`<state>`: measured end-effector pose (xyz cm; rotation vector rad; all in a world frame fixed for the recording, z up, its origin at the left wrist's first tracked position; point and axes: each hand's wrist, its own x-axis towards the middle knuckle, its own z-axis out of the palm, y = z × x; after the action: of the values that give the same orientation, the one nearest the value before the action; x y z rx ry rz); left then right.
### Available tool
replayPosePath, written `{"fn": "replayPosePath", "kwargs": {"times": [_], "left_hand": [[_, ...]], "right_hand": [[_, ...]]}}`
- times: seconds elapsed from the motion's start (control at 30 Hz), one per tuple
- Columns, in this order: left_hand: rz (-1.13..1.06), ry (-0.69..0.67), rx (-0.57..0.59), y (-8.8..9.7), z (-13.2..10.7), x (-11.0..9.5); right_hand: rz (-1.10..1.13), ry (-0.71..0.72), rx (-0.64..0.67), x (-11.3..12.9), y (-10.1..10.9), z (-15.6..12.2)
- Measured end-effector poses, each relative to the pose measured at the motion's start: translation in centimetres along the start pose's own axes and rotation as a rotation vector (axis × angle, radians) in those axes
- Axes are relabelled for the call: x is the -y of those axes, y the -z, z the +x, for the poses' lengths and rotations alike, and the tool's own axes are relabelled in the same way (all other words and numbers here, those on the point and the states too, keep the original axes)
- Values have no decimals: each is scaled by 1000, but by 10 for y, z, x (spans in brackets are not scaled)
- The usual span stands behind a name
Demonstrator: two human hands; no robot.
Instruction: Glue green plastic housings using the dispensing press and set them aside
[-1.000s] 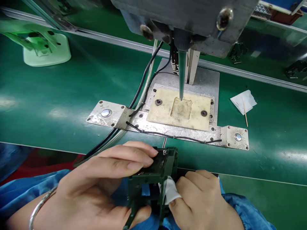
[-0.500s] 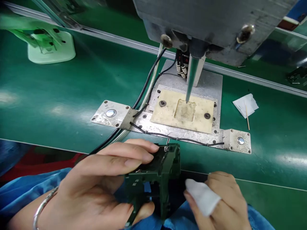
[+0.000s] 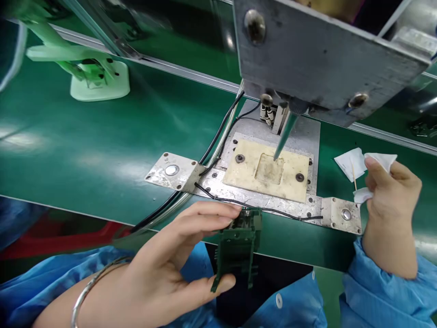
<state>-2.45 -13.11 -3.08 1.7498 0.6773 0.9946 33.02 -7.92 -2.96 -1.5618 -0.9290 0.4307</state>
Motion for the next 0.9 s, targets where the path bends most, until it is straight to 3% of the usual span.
{"fn": "replayPosePath", "kwargs": {"times": [0.13,0.27,0.33,0.57,0.73,0.9], "left_hand": [[-256,141,12,11,1,1],[-609,366,-21,21,6,5],[-715,411,-43,24,9,5],[-623,450,-173,27,6,1],[-687,436,-127,28,8,-2],[-724,431,-126,28,9,-4]], "right_hand": [[102,-321,110,-22,-8,0],[153,-374,294,-41,-3,-1],[162,-376,348,-47,-2,3],[85,-387,373,-45,-5,6],[60,-390,363,-34,-9,0],[33,-419,369,-38,-8,3]]}}
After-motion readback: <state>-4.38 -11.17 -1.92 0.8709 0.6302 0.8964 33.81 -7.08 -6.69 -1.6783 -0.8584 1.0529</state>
